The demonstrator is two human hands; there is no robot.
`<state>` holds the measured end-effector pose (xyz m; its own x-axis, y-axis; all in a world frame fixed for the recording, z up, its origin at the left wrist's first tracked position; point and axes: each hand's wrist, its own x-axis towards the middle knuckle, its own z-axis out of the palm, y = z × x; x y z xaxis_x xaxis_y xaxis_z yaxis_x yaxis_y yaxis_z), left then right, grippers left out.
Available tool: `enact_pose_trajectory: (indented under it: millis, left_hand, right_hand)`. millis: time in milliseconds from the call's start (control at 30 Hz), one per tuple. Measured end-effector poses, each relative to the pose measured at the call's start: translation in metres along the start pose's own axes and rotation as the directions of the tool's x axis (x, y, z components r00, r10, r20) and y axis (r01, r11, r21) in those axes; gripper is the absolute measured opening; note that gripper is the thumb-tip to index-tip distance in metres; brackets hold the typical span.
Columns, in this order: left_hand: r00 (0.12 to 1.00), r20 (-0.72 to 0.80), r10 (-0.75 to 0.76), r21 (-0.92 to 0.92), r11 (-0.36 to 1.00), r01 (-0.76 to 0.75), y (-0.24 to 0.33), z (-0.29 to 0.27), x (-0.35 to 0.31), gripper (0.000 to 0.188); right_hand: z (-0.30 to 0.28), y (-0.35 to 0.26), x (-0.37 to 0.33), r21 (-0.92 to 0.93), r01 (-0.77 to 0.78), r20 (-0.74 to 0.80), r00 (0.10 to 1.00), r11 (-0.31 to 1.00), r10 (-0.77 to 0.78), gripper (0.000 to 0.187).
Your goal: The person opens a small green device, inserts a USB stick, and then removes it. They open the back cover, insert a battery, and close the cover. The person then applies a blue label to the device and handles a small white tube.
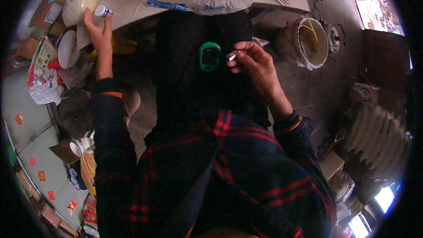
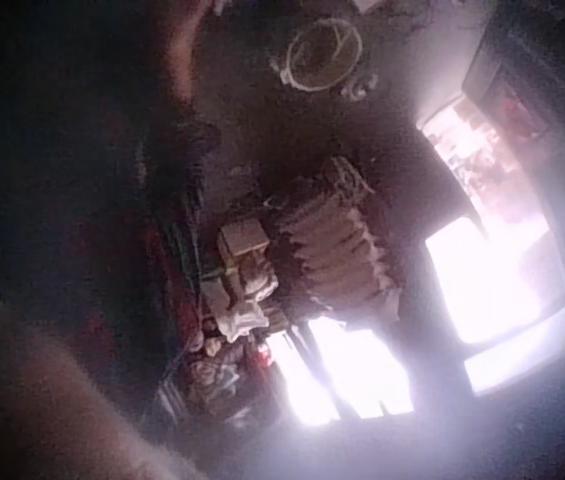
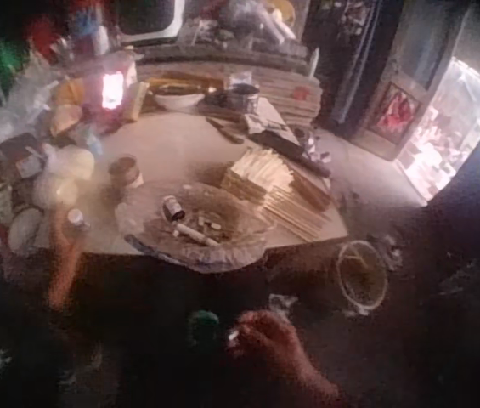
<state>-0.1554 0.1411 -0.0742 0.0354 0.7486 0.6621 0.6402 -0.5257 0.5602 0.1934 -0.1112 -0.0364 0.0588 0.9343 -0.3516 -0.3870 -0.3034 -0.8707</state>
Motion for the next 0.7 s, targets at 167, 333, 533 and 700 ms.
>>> enact_pose_trajectory:
  millis: [167,333,533,700]
  left_hand:
    - [0.969,0.234,0.078,-0.120,0.992,-0.050,0.097,-0.017,-0.049,0.035]
    - [0.797,0.554,0.242,-0.178,0.969,-0.171,0.172,0.015,-0.094,0.025]
    - [0.711,0.657,0.248,-0.061,0.959,-0.278,0.184,0.031,-0.091,0.022]
    - [0.691,0.684,0.234,-0.058,0.962,-0.268,0.185,0.034,-0.093,0.016]
  right_hand:
    - [-0.001,0.001,0.000,-0.012,-0.032,0.015,0.999,0.999,0.032,0.022]
    - [-0.002,0.001,-0.001,-0.028,-0.036,0.024,0.999,0.999,0.037,0.019]
    - [-0.004,0.006,-0.009,0.093,0.037,0.098,0.994,0.995,-0.046,0.014]
    - [-0.008,0.005,-0.012,0.200,0.026,0.138,0.989,0.979,-0.054,0.012]
